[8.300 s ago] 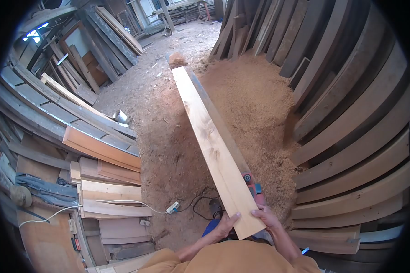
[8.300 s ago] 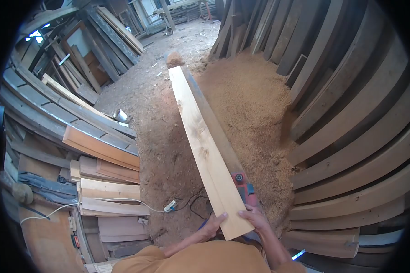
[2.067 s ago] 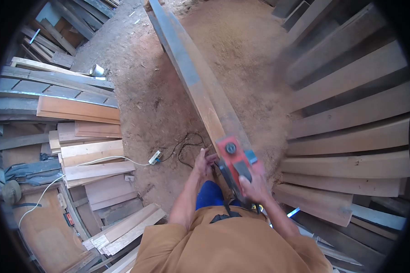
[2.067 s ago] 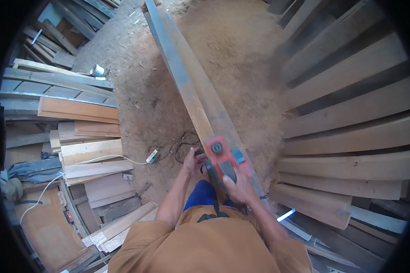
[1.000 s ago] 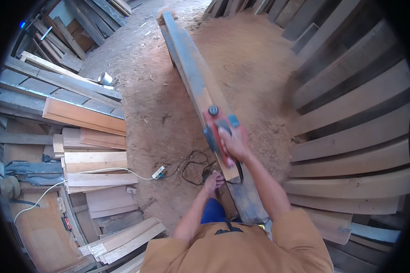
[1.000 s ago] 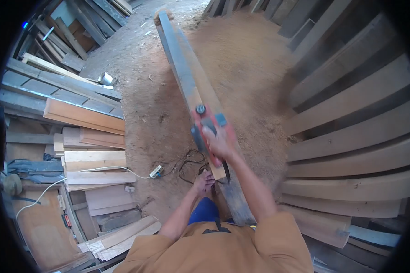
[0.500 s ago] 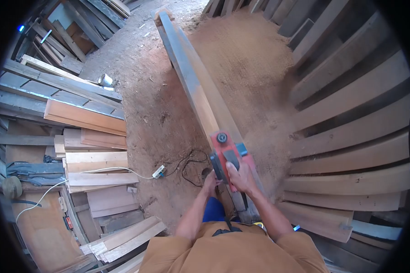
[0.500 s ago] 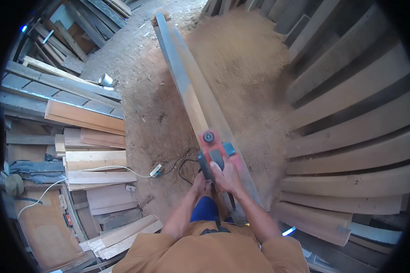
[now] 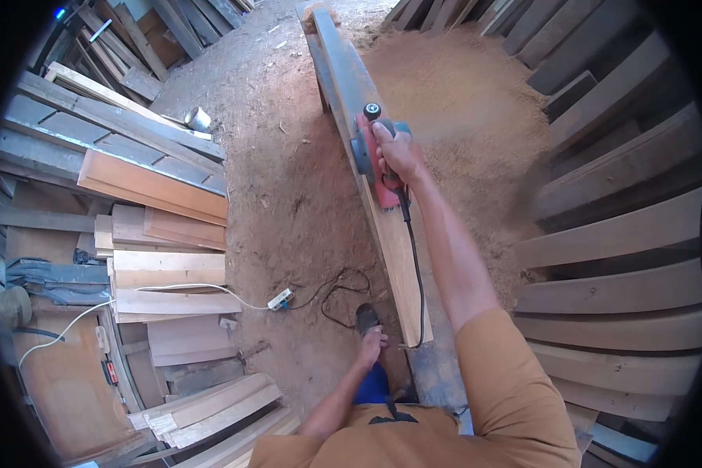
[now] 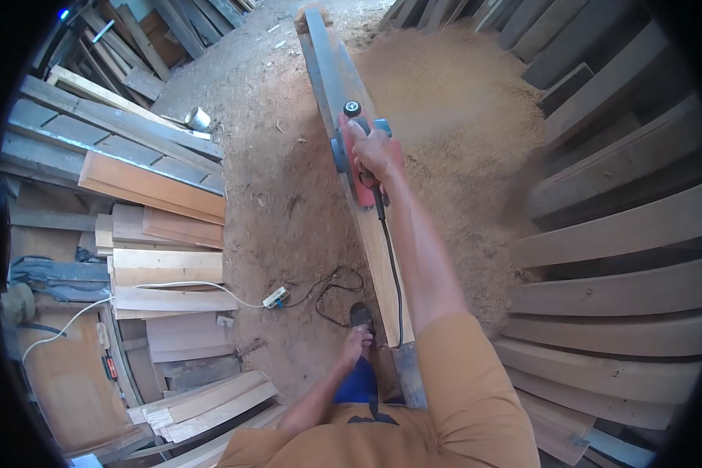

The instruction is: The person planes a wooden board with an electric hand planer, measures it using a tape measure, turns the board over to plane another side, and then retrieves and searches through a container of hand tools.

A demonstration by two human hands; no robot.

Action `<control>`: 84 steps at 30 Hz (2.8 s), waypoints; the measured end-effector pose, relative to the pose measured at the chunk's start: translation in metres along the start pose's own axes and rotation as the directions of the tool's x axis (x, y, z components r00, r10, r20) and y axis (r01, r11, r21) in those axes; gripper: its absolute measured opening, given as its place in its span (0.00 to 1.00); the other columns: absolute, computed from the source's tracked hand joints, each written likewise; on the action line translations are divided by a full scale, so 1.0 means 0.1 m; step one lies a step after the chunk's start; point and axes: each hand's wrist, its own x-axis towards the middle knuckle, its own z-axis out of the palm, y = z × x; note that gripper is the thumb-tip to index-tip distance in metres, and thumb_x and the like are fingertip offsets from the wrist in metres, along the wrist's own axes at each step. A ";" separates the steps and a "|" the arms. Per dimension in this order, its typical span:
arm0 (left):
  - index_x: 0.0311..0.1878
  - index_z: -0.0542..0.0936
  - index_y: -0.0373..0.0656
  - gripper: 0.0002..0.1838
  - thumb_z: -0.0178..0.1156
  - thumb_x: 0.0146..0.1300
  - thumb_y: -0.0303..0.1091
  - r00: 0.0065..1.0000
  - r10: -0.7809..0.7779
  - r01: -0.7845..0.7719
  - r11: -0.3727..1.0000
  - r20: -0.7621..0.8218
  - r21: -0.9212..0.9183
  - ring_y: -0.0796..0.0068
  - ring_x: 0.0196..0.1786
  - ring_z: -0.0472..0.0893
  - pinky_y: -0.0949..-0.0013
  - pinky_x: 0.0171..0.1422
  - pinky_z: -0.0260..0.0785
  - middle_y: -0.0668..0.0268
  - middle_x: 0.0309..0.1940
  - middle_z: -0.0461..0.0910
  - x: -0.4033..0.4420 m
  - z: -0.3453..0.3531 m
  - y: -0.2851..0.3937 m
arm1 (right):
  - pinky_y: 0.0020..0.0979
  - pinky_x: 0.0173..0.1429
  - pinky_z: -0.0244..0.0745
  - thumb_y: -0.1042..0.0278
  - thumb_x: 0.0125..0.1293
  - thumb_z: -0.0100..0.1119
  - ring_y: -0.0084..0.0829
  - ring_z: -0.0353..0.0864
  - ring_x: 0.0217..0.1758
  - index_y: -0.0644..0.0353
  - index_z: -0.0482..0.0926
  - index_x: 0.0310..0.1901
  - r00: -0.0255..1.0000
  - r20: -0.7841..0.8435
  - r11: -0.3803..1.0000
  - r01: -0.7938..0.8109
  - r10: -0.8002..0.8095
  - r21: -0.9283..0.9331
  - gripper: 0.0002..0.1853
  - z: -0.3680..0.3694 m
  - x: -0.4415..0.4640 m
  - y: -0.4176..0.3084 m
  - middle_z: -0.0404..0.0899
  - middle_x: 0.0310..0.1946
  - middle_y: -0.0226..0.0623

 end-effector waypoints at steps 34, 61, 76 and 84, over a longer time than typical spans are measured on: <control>0.55 0.75 0.40 0.18 0.47 0.79 0.46 0.960 -0.275 0.279 0.952 -0.052 0.127 0.77 0.37 0.74 0.73 0.44 0.70 0.69 0.36 0.76 -0.64 -0.35 -0.35 | 0.32 0.29 0.73 0.46 0.75 0.54 0.24 0.77 0.21 0.61 0.79 0.33 0.999 0.022 0.999 -0.030 0.031 -0.043 0.24 0.05 -1.92 0.62 0.75 0.18 0.28; 0.67 0.72 0.41 0.23 0.44 0.82 0.47 0.995 -0.071 0.064 0.993 0.075 0.096 0.75 0.43 0.78 0.68 0.54 0.73 0.65 0.47 0.81 -0.32 -0.08 -0.05 | 0.45 0.61 0.75 0.51 0.71 0.55 0.52 0.83 0.54 0.69 0.74 0.60 0.986 0.117 0.982 -0.097 0.117 -0.164 0.28 -0.86 -4.21 1.35 0.82 0.49 0.58; 0.77 0.59 0.37 0.32 0.45 0.79 0.48 0.857 0.507 -0.509 0.809 0.089 0.294 0.65 0.47 0.79 0.61 0.53 0.73 0.59 0.51 0.79 -0.44 0.70 0.44 | 0.34 0.28 0.73 0.44 0.73 0.55 0.25 0.77 0.19 0.61 0.79 0.28 0.999 -0.023 0.998 0.035 -0.036 -0.054 0.26 -0.22 -1.52 0.65 0.77 0.19 0.31; 0.79 0.48 0.27 0.38 0.49 0.78 0.40 0.816 0.444 -0.577 0.652 0.369 0.492 0.50 0.50 0.81 0.55 0.61 0.71 0.43 0.53 0.77 -0.59 0.63 1.08 | 0.31 0.29 0.74 0.37 0.71 0.57 0.25 0.79 0.21 0.62 0.81 0.28 0.999 -0.030 0.998 -0.022 0.020 -0.062 0.31 -0.03 0.13 -0.06 0.79 0.20 0.32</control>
